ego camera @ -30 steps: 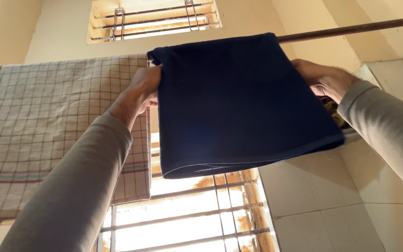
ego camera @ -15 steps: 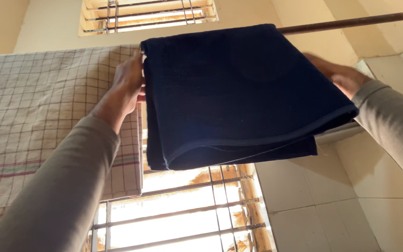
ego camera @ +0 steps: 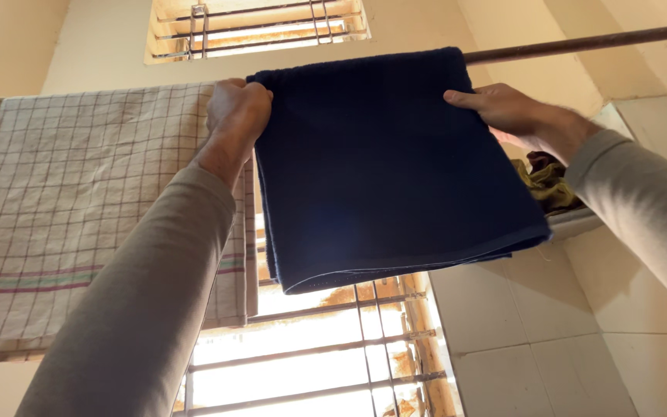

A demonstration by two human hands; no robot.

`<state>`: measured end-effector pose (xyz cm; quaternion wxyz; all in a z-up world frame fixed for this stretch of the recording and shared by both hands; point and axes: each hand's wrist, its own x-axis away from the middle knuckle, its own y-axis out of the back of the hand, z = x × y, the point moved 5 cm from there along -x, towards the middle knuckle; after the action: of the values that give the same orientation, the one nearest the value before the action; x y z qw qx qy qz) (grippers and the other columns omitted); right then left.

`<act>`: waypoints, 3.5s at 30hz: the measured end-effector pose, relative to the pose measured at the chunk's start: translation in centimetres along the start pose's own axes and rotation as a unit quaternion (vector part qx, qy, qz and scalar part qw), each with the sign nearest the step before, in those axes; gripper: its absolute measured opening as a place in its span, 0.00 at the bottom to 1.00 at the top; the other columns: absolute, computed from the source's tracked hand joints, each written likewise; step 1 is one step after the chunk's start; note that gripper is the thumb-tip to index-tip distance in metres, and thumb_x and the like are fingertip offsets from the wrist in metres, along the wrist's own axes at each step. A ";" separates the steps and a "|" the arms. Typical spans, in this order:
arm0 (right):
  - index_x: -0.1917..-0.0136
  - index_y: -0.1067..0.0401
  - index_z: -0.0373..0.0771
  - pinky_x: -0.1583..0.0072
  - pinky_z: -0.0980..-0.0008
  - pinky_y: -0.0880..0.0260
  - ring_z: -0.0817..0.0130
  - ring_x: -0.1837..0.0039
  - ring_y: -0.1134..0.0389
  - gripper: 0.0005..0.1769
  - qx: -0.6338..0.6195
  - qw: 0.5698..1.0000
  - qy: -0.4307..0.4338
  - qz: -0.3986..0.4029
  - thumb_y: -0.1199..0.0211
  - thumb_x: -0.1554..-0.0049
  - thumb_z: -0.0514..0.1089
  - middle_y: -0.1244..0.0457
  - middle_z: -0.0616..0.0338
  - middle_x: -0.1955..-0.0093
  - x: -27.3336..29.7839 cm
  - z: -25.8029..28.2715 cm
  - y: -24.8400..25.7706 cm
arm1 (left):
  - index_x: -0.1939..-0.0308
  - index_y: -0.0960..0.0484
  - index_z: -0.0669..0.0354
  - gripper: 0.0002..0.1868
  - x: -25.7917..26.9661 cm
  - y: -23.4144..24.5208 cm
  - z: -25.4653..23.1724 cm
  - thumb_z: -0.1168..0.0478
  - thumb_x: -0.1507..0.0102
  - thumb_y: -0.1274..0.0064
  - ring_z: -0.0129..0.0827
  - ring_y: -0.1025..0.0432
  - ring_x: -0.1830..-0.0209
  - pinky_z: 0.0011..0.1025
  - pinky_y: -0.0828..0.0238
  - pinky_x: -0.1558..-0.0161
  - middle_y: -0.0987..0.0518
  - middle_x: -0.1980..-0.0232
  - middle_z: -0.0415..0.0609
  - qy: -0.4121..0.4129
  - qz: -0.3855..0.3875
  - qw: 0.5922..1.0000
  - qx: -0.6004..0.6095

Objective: The person folds a dark blue towel and hangs it on a metal rod near a window. They then fold a grey towel and hang it on the same rod next to the blue one. Finally, they adjust a checkered towel already hanging on the rod.

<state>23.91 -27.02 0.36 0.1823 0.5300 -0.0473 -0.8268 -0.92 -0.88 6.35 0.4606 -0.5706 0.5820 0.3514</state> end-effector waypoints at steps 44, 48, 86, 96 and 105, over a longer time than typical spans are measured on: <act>0.51 0.14 0.36 0.68 0.74 0.48 0.76 0.69 0.45 0.12 0.084 0.991 -0.033 0.099 0.31 0.47 0.39 0.34 0.60 0.67 9.1 -7.4 0.9 | 0.48 0.13 0.48 0.18 14.8 2.6 4.7 0.60 0.42 0.37 0.37 0.17 0.49 0.34 0.19 0.45 0.14 0.45 0.52 -0.081 0.397 0.914 0.028; 0.52 0.14 0.35 0.67 0.74 0.46 0.77 0.69 0.44 0.11 0.088 0.986 -0.052 0.129 0.31 0.47 0.39 0.35 0.61 0.68 10.7 -6.9 1.0 | 0.50 0.11 0.51 0.16 15.4 1.6 6.8 0.62 0.41 0.43 0.36 0.17 0.60 0.33 0.16 0.54 0.10 0.54 0.55 -0.077 0.422 0.901 0.069; 0.39 0.21 0.48 0.40 0.60 0.26 0.64 0.44 0.25 0.24 0.652 0.747 -0.111 -0.065 0.35 0.45 0.59 0.25 0.61 0.47 20.1 -0.8 21.7 | 0.50 0.17 0.57 0.14 27.8 -28.7 -1.6 0.54 0.34 0.47 0.30 0.29 0.51 0.32 0.28 0.48 0.20 0.51 0.45 -0.135 0.403 0.755 0.499; 0.40 0.21 0.48 0.40 0.51 0.27 0.54 0.40 0.27 0.25 0.836 0.499 -0.089 -0.209 0.35 0.44 0.62 0.27 0.58 0.45 27.2 3.6 33.7 | 0.38 0.31 0.64 0.34 34.8 -30.0 -4.6 0.60 0.46 0.36 0.57 0.28 0.46 0.46 0.26 0.52 0.25 0.45 0.64 -0.176 0.067 0.934 0.304; 0.34 0.28 0.31 0.48 0.51 0.25 0.49 0.48 0.23 0.49 0.789 0.452 -0.334 -0.249 0.40 0.44 0.80 0.27 0.45 0.51 30.0 4.5 36.8 | 0.22 0.49 0.53 0.53 42.2 -29.6 -10.3 0.62 0.49 0.39 0.59 0.36 0.34 0.51 0.35 0.40 0.41 0.26 0.67 -0.271 0.160 0.893 0.322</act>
<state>17.95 -72.31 -13.46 -0.5572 0.1193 -0.6028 -0.5585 30.16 -27.86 -26.39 0.6967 -0.1727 0.5993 0.3545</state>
